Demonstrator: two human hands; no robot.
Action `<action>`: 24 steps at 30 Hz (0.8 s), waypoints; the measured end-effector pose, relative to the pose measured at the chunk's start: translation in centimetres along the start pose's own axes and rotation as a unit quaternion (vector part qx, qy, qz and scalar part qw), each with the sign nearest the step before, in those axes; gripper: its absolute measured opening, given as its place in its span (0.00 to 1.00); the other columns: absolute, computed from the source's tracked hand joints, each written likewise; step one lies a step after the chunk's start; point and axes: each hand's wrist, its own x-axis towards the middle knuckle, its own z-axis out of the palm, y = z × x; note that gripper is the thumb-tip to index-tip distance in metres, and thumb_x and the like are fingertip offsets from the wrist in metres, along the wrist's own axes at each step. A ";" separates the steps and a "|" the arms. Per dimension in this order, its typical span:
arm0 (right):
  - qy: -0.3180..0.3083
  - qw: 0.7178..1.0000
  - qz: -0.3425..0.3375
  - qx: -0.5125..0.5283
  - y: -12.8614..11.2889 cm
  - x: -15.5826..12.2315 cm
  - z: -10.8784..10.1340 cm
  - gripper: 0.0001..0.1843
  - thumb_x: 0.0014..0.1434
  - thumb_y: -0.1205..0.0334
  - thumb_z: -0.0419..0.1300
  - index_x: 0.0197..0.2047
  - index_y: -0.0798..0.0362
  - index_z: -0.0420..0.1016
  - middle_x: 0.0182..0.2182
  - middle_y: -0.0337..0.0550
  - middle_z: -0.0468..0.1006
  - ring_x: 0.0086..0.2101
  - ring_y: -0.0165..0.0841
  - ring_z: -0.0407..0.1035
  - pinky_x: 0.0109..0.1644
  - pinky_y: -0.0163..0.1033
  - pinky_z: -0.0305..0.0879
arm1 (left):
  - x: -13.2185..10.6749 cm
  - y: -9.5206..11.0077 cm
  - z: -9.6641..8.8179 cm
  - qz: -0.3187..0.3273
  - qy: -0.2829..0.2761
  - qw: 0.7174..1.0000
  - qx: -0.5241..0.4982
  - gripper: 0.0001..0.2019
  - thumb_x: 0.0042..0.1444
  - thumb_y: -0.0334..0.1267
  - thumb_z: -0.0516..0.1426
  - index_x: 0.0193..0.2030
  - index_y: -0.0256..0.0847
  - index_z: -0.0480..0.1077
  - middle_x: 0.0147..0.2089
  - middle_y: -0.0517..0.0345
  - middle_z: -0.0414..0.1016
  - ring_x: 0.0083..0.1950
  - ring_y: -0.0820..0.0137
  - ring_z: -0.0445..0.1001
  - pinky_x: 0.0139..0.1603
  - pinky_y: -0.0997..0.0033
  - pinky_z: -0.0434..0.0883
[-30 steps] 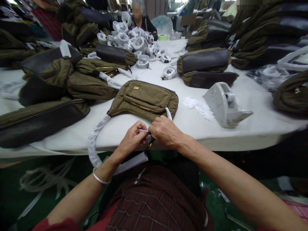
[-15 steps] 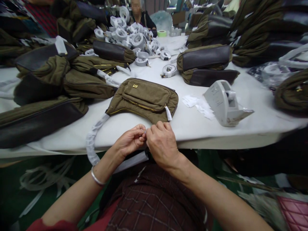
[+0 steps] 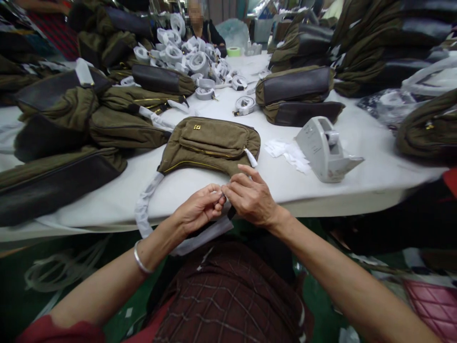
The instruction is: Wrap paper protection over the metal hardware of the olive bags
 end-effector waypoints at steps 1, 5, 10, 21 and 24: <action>-0.001 1.000 -0.015 0.005 0.4 -0.2 -0.3 0.08 0.63 0.70 0.56 0.41 0.53 0.76 0.31 0.39 0.81 0.39 0.34 0.71 0.63 0.51 0.56 | 0.2 -0.1 0.1 -0.012 -0.010 1.000 0.004 0.13 0.48 0.32 0.68 0.33 0.34 0.67 0.27 0.60 0.71 0.24 0.81 0.68 0.24 0.85 0.66; 0.012 0.999 0.006 0.037 0.8 -1.5 -0.3 0.10 0.64 0.70 0.56 0.46 0.53 0.74 0.33 0.38 0.82 0.39 0.33 0.73 0.63 0.52 0.56 | 1.0 -0.4 -0.2 -0.090 -0.014 0.993 0.069 0.11 0.48 0.35 0.67 0.31 0.32 0.70 0.26 0.59 0.72 0.23 0.81 0.68 0.22 0.85 0.66; 0.031 0.991 0.115 0.053 -0.2 -2.7 0.7 0.06 0.63 0.70 0.58 0.41 0.51 0.75 0.37 0.38 0.82 0.44 0.34 0.73 0.64 0.52 0.53 | 1.5 -0.1 -0.1 -0.059 0.053 0.974 0.214 0.10 0.51 0.38 0.63 0.27 0.36 0.68 0.21 0.63 0.68 0.18 0.82 0.63 0.18 0.84 0.60; 0.054 0.976 0.191 0.085 -1.4 -4.8 -0.9 0.05 0.59 0.67 0.62 0.38 0.48 0.76 0.43 0.40 0.81 0.48 0.37 0.72 0.63 0.54 0.57 | 1.4 -0.7 -0.2 0.067 0.123 0.882 0.450 0.08 0.52 0.40 0.57 0.27 0.40 0.64 0.17 0.69 0.60 0.16 0.79 0.57 0.16 0.80 0.56; 0.103 0.966 0.237 0.028 1.3 -6.6 -4.8 0.08 0.57 0.68 0.64 0.40 0.47 0.76 0.41 0.41 0.82 0.45 0.39 0.74 0.60 0.53 0.61 | 1.4 -0.5 -0.2 0.048 0.129 0.888 0.439 0.08 0.51 0.40 0.57 0.27 0.41 0.64 0.17 0.70 0.60 0.16 0.79 0.58 0.16 0.81 0.56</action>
